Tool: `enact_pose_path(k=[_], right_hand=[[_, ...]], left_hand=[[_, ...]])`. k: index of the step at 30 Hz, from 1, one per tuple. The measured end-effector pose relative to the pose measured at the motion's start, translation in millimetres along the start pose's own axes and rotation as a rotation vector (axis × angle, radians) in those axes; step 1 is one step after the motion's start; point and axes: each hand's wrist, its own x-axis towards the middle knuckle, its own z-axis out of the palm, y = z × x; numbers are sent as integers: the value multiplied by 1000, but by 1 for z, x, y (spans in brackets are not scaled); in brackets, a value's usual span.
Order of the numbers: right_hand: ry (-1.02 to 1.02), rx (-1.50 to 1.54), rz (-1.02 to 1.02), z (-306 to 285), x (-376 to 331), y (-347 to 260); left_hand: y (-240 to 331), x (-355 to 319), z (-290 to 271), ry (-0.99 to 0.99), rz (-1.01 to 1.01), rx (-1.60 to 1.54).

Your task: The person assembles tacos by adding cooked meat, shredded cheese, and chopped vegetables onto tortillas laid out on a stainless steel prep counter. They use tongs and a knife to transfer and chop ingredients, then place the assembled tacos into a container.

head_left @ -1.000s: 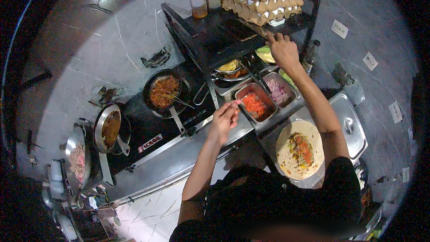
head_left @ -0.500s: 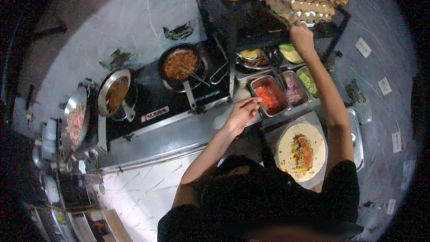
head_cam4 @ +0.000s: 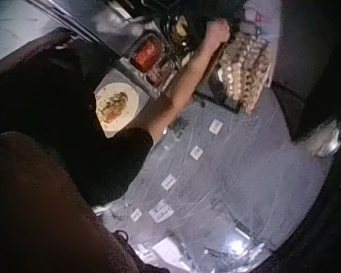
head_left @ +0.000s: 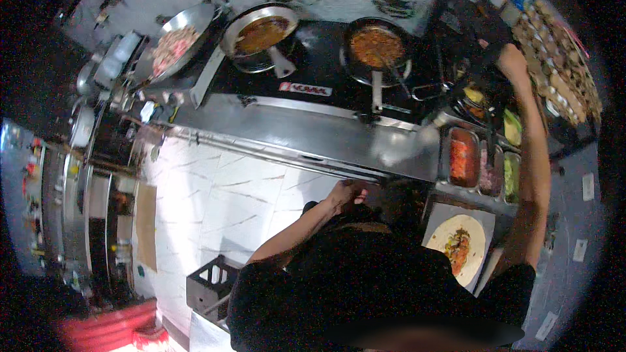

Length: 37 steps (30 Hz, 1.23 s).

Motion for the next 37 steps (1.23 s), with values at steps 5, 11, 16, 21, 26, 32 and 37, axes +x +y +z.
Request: enact_pose_path(k=[5, 11, 16, 21, 26, 32, 37], right_hand=[[-138, 212, -65, 54, 51, 89], [-143, 510, -227, 30, 38, 54], [16, 722, -32, -16, -12, 68], [187, 1107, 315, -54, -165, 55], [-41, 1325, 464, -50, -349, -49], [94, 1882, 1166, -41, -523, -184], [534, 1867, 1401, -22, -643, -270]], left_hand=[[-4, -57, -49, 237, 676, 1191], [33, -99, -32, 482, 122, -177], [66, -98, -4, 261, 206, -51], [79, -66, -1, 54, 89, 260], [65, -8, -32, -435, 89, 625], [35, -11, 39, -542, -452, 714], [-28, -52, 93, -863, -678, 937]])
